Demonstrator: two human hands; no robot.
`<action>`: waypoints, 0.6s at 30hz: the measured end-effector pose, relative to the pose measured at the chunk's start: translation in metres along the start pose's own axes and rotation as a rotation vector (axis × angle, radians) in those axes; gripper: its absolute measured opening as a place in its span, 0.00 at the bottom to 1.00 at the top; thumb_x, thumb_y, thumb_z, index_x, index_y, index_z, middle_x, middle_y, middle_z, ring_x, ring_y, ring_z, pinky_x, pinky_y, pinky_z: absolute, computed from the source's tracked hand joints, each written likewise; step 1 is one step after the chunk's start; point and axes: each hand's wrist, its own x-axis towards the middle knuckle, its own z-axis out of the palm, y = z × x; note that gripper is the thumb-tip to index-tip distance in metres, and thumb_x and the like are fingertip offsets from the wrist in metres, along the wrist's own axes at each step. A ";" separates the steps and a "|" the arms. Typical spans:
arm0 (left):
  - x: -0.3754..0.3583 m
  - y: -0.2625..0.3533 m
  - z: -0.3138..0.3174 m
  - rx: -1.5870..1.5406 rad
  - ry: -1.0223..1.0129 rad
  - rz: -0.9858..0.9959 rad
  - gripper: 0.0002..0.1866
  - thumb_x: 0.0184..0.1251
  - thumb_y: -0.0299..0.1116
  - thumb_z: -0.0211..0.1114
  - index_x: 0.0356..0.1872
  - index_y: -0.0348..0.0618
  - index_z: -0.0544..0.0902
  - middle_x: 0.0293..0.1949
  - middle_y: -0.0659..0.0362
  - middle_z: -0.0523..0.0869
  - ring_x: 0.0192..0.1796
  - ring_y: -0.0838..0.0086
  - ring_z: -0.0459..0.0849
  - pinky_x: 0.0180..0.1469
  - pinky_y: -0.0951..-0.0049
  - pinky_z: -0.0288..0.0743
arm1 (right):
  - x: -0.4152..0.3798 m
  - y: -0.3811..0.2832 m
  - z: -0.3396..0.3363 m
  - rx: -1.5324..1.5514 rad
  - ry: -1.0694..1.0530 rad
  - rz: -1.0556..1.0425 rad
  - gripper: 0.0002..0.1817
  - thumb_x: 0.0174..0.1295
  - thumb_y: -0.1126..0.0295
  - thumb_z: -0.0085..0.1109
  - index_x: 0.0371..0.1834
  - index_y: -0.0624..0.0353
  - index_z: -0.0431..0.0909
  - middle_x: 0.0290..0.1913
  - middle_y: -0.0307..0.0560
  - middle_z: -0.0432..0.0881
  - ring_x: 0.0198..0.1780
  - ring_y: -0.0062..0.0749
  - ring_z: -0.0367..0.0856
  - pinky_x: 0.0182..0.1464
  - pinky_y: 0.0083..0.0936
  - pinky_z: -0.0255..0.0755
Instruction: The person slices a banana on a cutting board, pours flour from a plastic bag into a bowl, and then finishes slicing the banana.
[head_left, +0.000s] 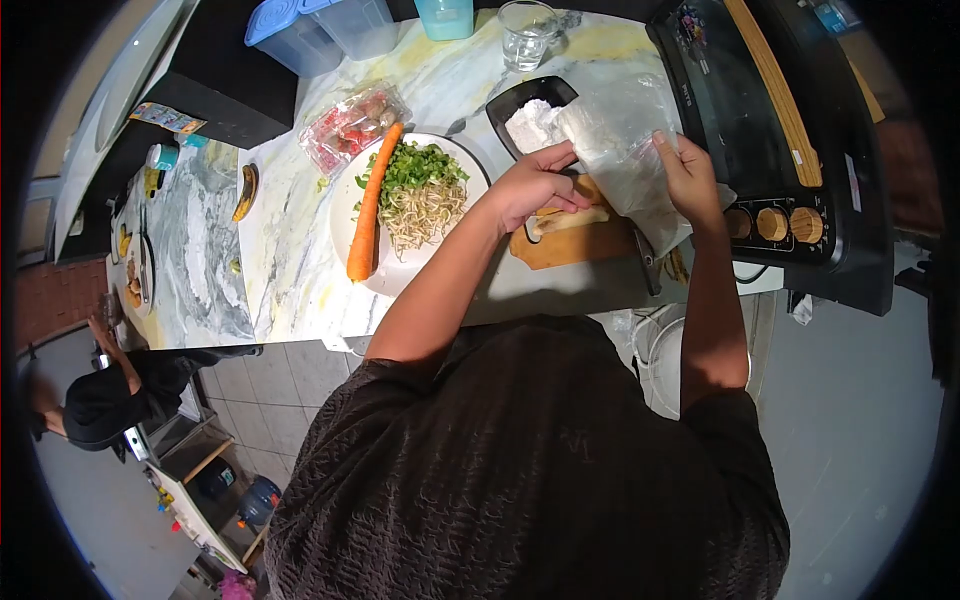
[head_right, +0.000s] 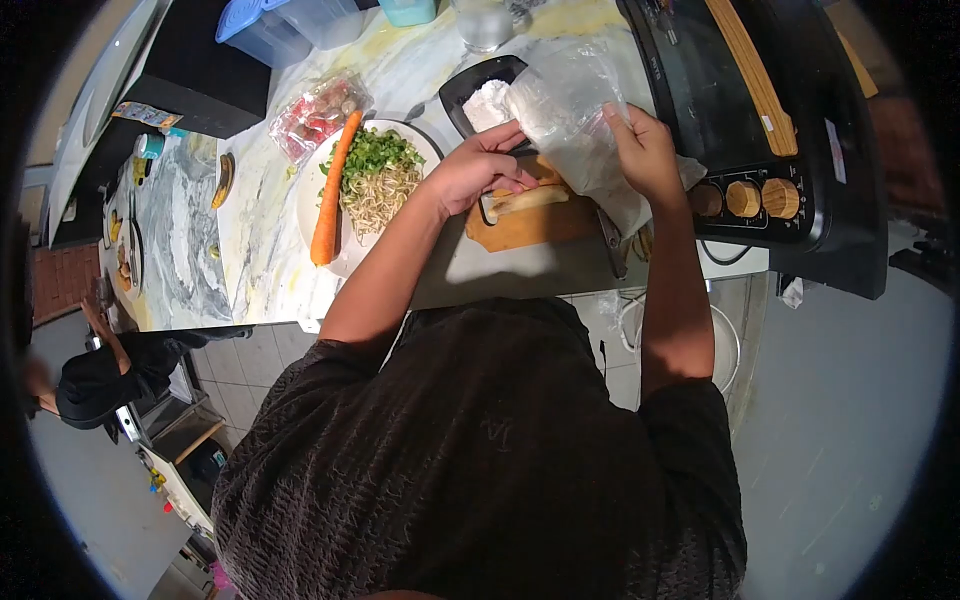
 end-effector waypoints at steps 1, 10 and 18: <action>0.003 -0.002 -0.003 -0.017 -0.004 0.017 0.40 0.57 0.14 0.52 0.75 0.40 0.58 0.75 0.55 0.62 0.46 0.65 0.88 0.44 0.75 0.81 | 0.000 0.000 0.001 0.002 -0.004 -0.003 0.18 0.73 0.60 0.53 0.45 0.66 0.82 0.31 0.38 0.83 0.34 0.15 0.74 0.40 0.20 0.71; -0.001 -0.001 0.004 -0.009 0.077 -0.001 0.45 0.57 0.13 0.53 0.78 0.38 0.46 0.77 0.48 0.54 0.49 0.59 0.87 0.48 0.72 0.82 | 0.004 0.005 0.004 0.095 -0.022 -0.029 0.17 0.73 0.61 0.53 0.46 0.66 0.81 0.31 0.38 0.83 0.35 0.15 0.74 0.41 0.20 0.71; -0.001 -0.002 0.007 0.022 0.096 0.030 0.42 0.59 0.14 0.53 0.77 0.37 0.50 0.75 0.47 0.59 0.47 0.64 0.87 0.48 0.73 0.81 | 0.005 -0.002 0.003 0.064 -0.026 -0.025 0.16 0.74 0.62 0.53 0.45 0.66 0.82 0.31 0.38 0.82 0.35 0.14 0.73 0.41 0.20 0.70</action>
